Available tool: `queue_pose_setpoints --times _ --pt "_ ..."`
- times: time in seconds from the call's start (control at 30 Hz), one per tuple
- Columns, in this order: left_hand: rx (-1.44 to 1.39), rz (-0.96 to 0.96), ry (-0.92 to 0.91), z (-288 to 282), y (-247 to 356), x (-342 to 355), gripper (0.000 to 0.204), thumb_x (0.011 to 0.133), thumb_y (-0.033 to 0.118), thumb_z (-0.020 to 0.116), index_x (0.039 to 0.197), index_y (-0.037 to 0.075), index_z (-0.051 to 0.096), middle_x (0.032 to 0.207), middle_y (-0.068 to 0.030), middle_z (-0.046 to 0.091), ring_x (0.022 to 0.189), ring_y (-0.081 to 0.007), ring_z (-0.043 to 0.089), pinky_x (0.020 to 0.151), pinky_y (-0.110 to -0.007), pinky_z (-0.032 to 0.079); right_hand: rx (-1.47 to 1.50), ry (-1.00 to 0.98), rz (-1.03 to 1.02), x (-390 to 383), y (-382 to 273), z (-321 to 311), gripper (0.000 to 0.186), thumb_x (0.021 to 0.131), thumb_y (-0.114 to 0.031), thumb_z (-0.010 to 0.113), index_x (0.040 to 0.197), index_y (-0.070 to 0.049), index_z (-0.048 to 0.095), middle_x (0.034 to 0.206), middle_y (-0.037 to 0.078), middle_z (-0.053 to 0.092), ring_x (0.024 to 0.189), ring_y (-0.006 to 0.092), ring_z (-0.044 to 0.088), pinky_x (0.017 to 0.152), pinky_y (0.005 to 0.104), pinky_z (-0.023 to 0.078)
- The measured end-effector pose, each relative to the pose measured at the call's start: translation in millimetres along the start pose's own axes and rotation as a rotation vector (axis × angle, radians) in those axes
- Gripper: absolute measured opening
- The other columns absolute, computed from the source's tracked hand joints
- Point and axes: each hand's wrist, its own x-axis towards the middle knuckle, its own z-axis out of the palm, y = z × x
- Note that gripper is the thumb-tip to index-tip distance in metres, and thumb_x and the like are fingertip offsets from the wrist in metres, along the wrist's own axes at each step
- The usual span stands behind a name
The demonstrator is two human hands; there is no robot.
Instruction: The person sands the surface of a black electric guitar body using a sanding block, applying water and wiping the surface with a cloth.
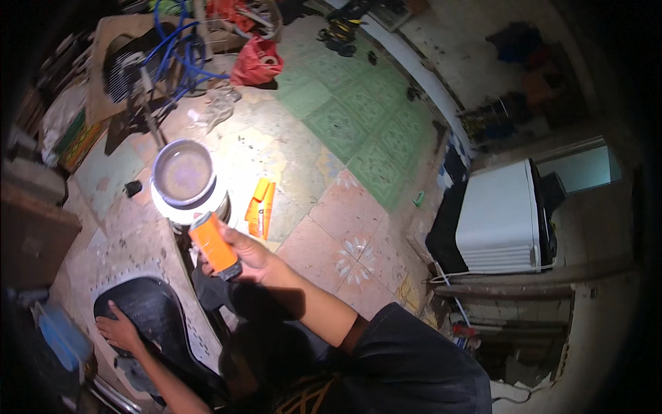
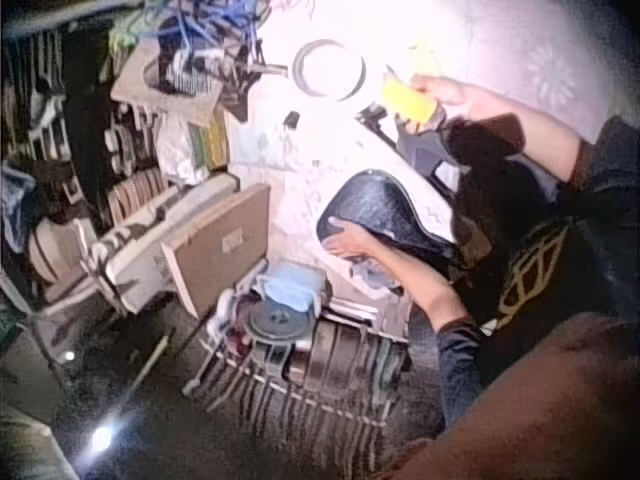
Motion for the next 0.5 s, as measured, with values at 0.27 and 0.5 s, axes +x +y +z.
queue_pose_setpoints --times 0.27,0.5 --pt "-0.272 1.055 -0.076 -67.3 70.3 -168.6 0.073 0.098 0.042 0.058 0.156 0.003 0.036 0.167 -0.0152 0.028 0.156 -0.0369 0.018 0.124 -0.058 0.015 0.074 0.009 0.043 -18.1 4.0 -18.6 0.066 0.089 -0.043 0.077 0.143 -0.018 0.047 0.122 0.008 0.060 0.099 0.0176 0.061 0.083 0.0366 0.054" --pt "0.129 0.323 0.030 -18.6 26.6 21.4 0.082 0.102 0.066 0.037 0.157 0.005 0.036 0.163 -0.0157 0.035 0.151 -0.0317 0.033 0.117 -0.059 0.030 0.058 -0.001 0.005 -2.3 6.8 -10.5 0.071 0.086 -0.044 0.080 0.144 -0.020 0.047 0.122 0.006 0.059 0.098 0.0168 0.059 0.079 0.0358 0.052"
